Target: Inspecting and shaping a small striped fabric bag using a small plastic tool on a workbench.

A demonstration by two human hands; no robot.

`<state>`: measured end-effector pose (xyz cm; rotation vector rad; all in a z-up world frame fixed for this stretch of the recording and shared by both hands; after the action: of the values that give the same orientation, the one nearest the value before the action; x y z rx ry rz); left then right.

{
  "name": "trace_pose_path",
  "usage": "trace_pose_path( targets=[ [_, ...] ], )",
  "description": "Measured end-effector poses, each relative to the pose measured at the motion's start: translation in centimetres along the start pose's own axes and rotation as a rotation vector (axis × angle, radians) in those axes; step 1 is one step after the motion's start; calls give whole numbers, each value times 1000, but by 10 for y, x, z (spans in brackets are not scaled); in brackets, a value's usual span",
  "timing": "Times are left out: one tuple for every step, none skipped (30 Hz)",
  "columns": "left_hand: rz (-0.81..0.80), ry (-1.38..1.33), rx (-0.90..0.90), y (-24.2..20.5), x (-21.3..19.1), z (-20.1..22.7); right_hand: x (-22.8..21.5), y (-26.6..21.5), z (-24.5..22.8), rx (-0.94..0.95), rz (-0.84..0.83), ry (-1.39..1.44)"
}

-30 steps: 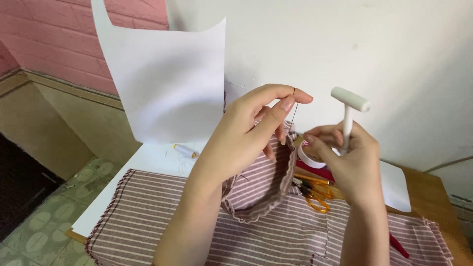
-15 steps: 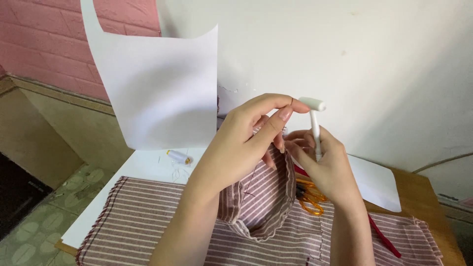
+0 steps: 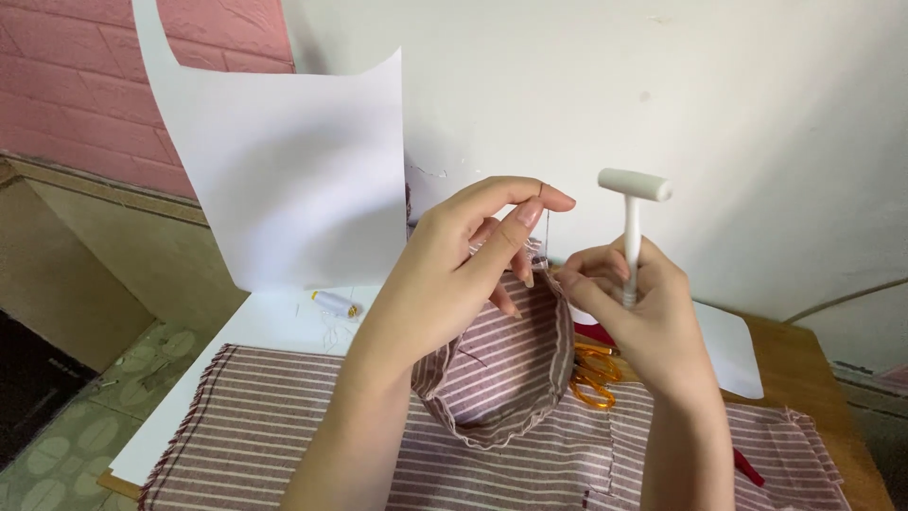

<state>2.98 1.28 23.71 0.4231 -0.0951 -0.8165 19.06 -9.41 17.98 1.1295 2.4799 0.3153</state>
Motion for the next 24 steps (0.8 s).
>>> trace_pose_path(
  targets=[
    [1,0,0,0,0,1,-2,-1,-1,0,-1,0],
    [-4,11,-1,0,1,1,-3,-3,-2,6,-15,65],
    [-9,24,-3,0,2,1,-3,-4,-3,13,-30,131],
    [-8,25,-4,-1,2,1,-5,-4,1,14,-32,132],
    [-17,17,-4,-1,3,1,-6,-4,5,33,-44,225],
    [-26,9,-4,-1,4,1,-6,-3,9,54,-57,318],
    [-26,11,-4,-1,3,2,-6,-4,9,54,-57,320],
    [-31,44,-8,-1,3,2,-6,-4,7,37,-57,359],
    [-37,74,-8,-1,4,2,-7,-4,5,17,-56,395],
    [-36,73,-5,-1,5,3,-9,-3,5,14,-56,394],
    [-38,66,-15,-1,5,3,-11,-3,6,10,-47,413],
    [-39,59,-26,-2,5,3,-12,-4,6,6,-37,433],
    [-38,59,-25,-2,5,2,-14,-4,6,5,-38,433],
    [-61,85,14,-2,7,4,-14,-5,5,13,-54,482],
    [-84,111,53,-2,9,6,-14,-5,4,20,-69,532],
    [-83,111,55,-2,11,6,-17,-5,4,19,-69,532],
    [-93,112,84,-2,12,7,-18,-5,4,10,-90,547],
    [-102,114,113,-3,14,9,-19,-5,3,1,-110,563],
    [-104,113,114,-2,14,7,-18,-5,3,0,-109,562],
    [-109,134,145,-2,15,7,-21,-3,6,7,-54,534],
    [-116,156,174,-3,16,7,-23,-3,9,18,1,506],
    [-118,156,172,-3,17,6,-24,-5,5,20,3,507],
    [-113,152,172,-2,17,5,-25,-6,1,24,-2,456],
    [-108,148,172,-2,18,5,-27,-7,-3,27,-7,406]
  ],
)
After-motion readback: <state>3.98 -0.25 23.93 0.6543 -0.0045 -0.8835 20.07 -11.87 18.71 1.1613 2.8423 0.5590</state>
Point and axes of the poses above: each hand's wrist, its own y-axis towards the middle knuckle, its own x-axis out of the palm, z = x × y, the point moved 7 cm from there along y, towards the middle knuckle, and after that the axes turned 7 degrees about z, right-handed, at the moved point
